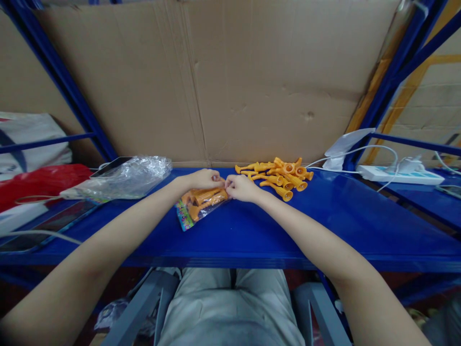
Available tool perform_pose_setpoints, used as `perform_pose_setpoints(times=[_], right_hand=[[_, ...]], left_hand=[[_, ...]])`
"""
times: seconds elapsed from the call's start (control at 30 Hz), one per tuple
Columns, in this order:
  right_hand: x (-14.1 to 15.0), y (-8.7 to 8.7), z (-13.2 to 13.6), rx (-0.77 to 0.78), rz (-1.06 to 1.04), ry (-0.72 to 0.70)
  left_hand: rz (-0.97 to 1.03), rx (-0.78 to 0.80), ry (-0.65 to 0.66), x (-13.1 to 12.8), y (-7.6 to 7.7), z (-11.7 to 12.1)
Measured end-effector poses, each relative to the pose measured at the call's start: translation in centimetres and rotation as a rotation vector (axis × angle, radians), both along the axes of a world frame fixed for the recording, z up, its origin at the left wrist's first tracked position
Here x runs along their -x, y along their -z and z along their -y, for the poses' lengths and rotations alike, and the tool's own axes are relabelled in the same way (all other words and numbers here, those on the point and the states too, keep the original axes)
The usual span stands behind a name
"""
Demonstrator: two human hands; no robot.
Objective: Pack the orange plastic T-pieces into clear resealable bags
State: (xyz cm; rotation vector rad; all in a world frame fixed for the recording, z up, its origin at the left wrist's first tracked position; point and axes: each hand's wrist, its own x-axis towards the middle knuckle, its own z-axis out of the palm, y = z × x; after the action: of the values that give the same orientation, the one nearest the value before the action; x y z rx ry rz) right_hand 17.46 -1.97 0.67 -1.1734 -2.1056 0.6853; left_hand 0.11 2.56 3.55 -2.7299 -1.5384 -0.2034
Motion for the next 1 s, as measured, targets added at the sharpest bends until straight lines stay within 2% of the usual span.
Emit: perform_pose_setpoints(times=[0.13, 0.2, 0.27, 0.37, 0.43, 0.57, 0.67, 0.83, 1.0], right_hand=[[-0.4, -1.0, 0.3, 0.289, -0.067, -0.103], [-0.7, -1.5, 0.4, 0.364, -0.054, -0.097], [-1.0, -1.9, 0.2, 0.347, -0.082, -0.021], [-1.4, -2.0, -0.4, 0.259, -0.196, 0.165], [-1.4, -1.8, -0.7, 0.287, -0.262, 0.228], [-1.1, -1.1, -0.7, 0.521, -0.345, 0.151], [-0.8, -0.5, -0.7, 0.635, -0.438, 0.164], [-0.9, -0.1, -0.9, 0.716, -0.568, 0.178], [-0.3, 0.0, -0.5, 0.79, -0.667, 0.098]], left_hand=[[0.029, 0.049, 0.043, -0.5, 0.4, 0.2], [0.09, 0.073, 0.087, -0.2, 0.8, 0.3], [0.141, 0.07, 0.106, 0.0, 1.3, 0.4], [0.185, 0.056, 0.104, 0.2, 1.8, 0.6], [0.199, 0.061, 0.101, 0.0, 1.9, 0.8], [0.23, 0.065, 0.111, -0.8, 2.2, 1.4], [0.267, 0.016, 0.087, -1.4, 2.5, 1.8], [0.369, -0.069, 0.034, -1.7, 2.6, 1.9], [0.422, -0.104, 0.049, -1.7, 2.6, 2.2]])
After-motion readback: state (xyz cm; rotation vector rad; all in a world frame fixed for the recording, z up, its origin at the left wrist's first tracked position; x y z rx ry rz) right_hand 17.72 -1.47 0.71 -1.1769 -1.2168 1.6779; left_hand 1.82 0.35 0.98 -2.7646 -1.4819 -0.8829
